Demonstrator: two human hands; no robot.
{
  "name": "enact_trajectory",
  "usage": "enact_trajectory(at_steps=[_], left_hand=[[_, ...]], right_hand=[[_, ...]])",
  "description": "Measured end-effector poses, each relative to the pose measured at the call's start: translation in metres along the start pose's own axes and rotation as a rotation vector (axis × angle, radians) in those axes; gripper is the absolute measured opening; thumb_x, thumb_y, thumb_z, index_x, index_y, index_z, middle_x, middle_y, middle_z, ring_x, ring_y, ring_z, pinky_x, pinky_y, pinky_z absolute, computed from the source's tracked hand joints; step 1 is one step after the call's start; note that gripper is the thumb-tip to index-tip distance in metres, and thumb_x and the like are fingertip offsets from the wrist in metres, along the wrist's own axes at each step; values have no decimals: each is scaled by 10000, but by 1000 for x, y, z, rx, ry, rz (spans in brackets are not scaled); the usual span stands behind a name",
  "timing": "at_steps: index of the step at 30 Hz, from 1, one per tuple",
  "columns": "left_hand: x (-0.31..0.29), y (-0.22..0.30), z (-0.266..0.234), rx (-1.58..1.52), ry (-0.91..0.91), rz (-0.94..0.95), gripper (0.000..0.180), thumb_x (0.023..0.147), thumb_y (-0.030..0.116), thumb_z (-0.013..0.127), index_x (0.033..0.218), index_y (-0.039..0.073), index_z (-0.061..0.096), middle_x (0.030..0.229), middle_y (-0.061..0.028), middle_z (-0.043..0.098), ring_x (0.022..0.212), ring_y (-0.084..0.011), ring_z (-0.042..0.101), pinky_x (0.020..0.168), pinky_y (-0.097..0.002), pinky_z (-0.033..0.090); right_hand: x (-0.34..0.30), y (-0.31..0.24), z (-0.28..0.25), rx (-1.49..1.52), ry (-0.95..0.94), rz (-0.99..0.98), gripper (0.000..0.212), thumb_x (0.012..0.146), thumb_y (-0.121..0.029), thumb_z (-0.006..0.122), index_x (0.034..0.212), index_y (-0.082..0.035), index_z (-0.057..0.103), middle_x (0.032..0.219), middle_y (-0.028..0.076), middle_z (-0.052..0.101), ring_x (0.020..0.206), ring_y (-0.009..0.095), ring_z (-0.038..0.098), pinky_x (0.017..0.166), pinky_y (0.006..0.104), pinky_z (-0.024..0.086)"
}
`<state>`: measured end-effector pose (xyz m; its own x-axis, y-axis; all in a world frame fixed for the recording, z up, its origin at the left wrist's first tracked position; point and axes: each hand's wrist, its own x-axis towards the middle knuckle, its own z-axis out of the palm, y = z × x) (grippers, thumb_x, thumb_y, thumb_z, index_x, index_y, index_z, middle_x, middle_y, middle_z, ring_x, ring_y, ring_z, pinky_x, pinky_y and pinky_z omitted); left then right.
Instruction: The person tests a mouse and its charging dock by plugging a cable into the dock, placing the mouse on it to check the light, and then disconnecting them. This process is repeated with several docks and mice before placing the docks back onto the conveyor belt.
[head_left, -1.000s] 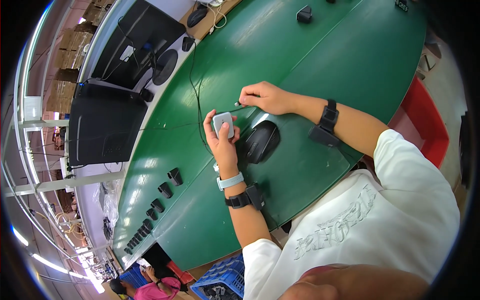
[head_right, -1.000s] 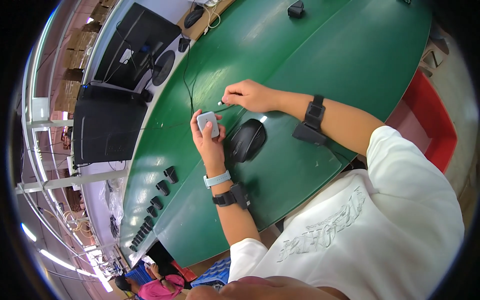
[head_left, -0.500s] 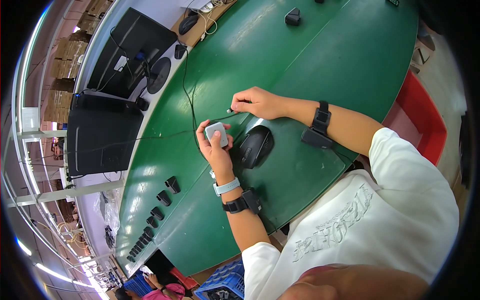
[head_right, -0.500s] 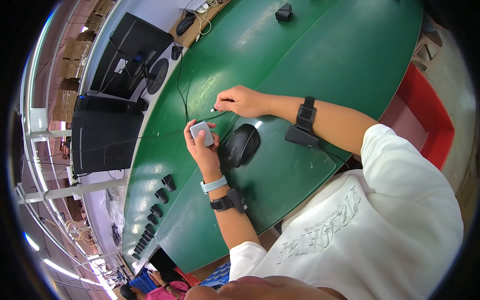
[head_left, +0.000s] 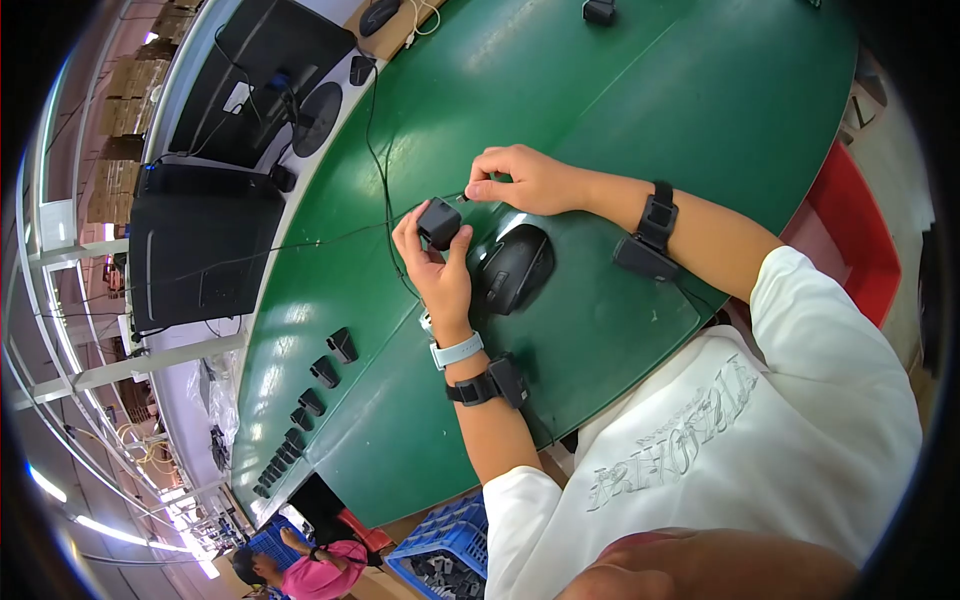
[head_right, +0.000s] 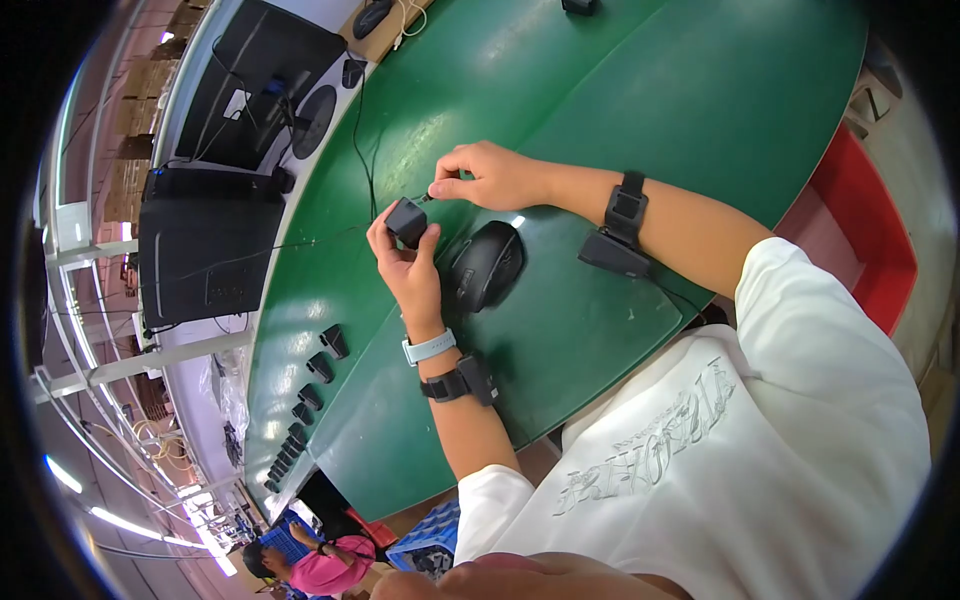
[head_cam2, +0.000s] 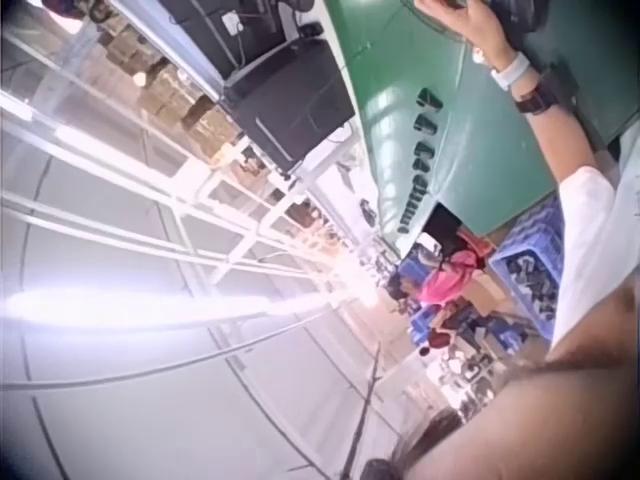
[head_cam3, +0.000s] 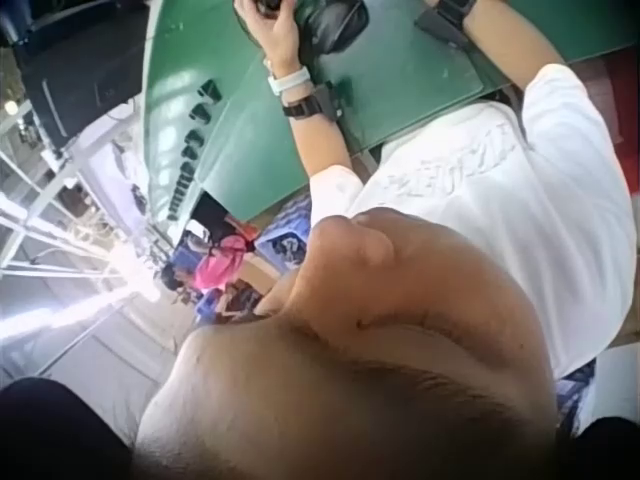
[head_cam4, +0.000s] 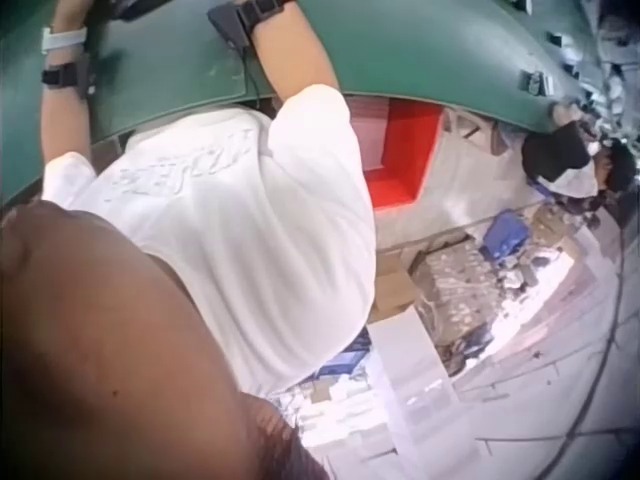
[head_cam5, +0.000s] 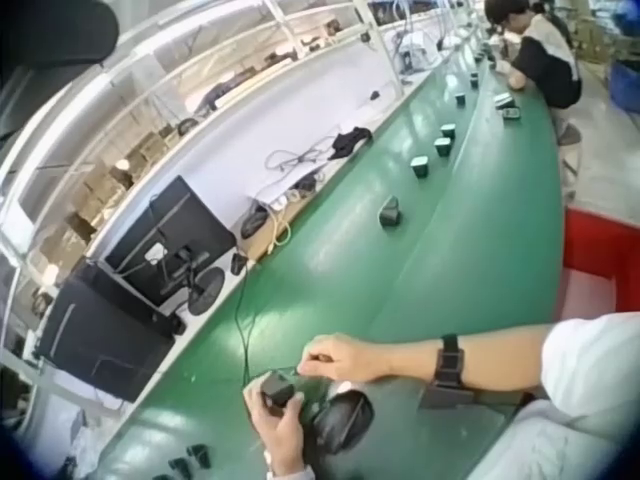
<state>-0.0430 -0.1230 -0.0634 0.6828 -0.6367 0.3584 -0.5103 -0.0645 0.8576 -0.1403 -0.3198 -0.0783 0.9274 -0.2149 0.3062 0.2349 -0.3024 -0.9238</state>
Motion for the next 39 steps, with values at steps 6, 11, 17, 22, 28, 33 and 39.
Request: enact_trajectory(at_steps=[6, 11, 17, 22, 28, 33, 39], left_hand=[[-2, -20, 0, -98, 2, 72, 528, 794, -136, 763, 1281, 2, 613, 1209, -70, 573, 1109, -177, 604, 906, -302, 548], [-3, -15, 4, -98, -28, 63, 544, 760, -212, 677, 1253, 6, 609, 1227, -78, 552, 1083, -185, 617, 916, -314, 571], [-4, -13, 7, -6, 6, 10, 514, 772, -155, 719, 1243, 19, 611, 1117, -91, 644, 1037, -210, 664, 884, -339, 562], [-2, -11, 5, 146, -14, 71, 511, 767, -86, 767, 1239, 25, 607, 1087, -124, 658, 984, -228, 672, 877, -344, 541], [-2, -12, 4, -65, 158, -87, 499, 761, -12, 819, 1209, -16, 598, 1088, -110, 665, 924, -203, 663, 839, -292, 521], [0, 6, 0, -539, 275, -307, 386, 902, -15, 730, 1176, 30, 462, 1061, -154, 675, 794, -215, 660, 619, -326, 528], [2, -14, -15, -1136, 87, -262, 351, 1092, 305, 418, 1317, 41, 467, 1181, -200, 633, 794, -267, 613, 668, -362, 499]], right_hand=[[2, 7, 5, -101, 46, -181, 295, 979, -344, 680, 935, -53, 708, 884, 63, 689, 892, 221, 589, 813, 370, 454], [-2, 6, 6, -278, 20, -190, 253, 976, -325, 680, 877, -92, 675, 845, 19, 638, 920, 210, 579, 945, 399, 381], [-2, 11, 12, -325, 27, -198, 214, 978, -270, 676, 876, -82, 659, 828, 7, 596, 906, 196, 550, 952, 382, 364], [-1, 11, 12, -347, 22, -199, 179, 954, -259, 699, 935, -82, 677, 856, 12, 610, 955, 203, 561, 971, 385, 369], [-5, -8, 2, -141, 92, -407, 480, 781, -264, 802, 1196, -91, 634, 1101, 64, 635, 1068, 270, 570, 1035, 403, 390], [-10, -19, 0, -311, -510, -380, 716, 633, -290, 845, 1275, -62, 625, 1185, 75, 663, 1104, 298, 575, 992, 405, 454], [-8, -14, 5, -170, -423, -152, 654, 656, -299, 777, 1238, -39, 633, 1100, 86, 675, 1042, 270, 609, 976, 367, 457]])
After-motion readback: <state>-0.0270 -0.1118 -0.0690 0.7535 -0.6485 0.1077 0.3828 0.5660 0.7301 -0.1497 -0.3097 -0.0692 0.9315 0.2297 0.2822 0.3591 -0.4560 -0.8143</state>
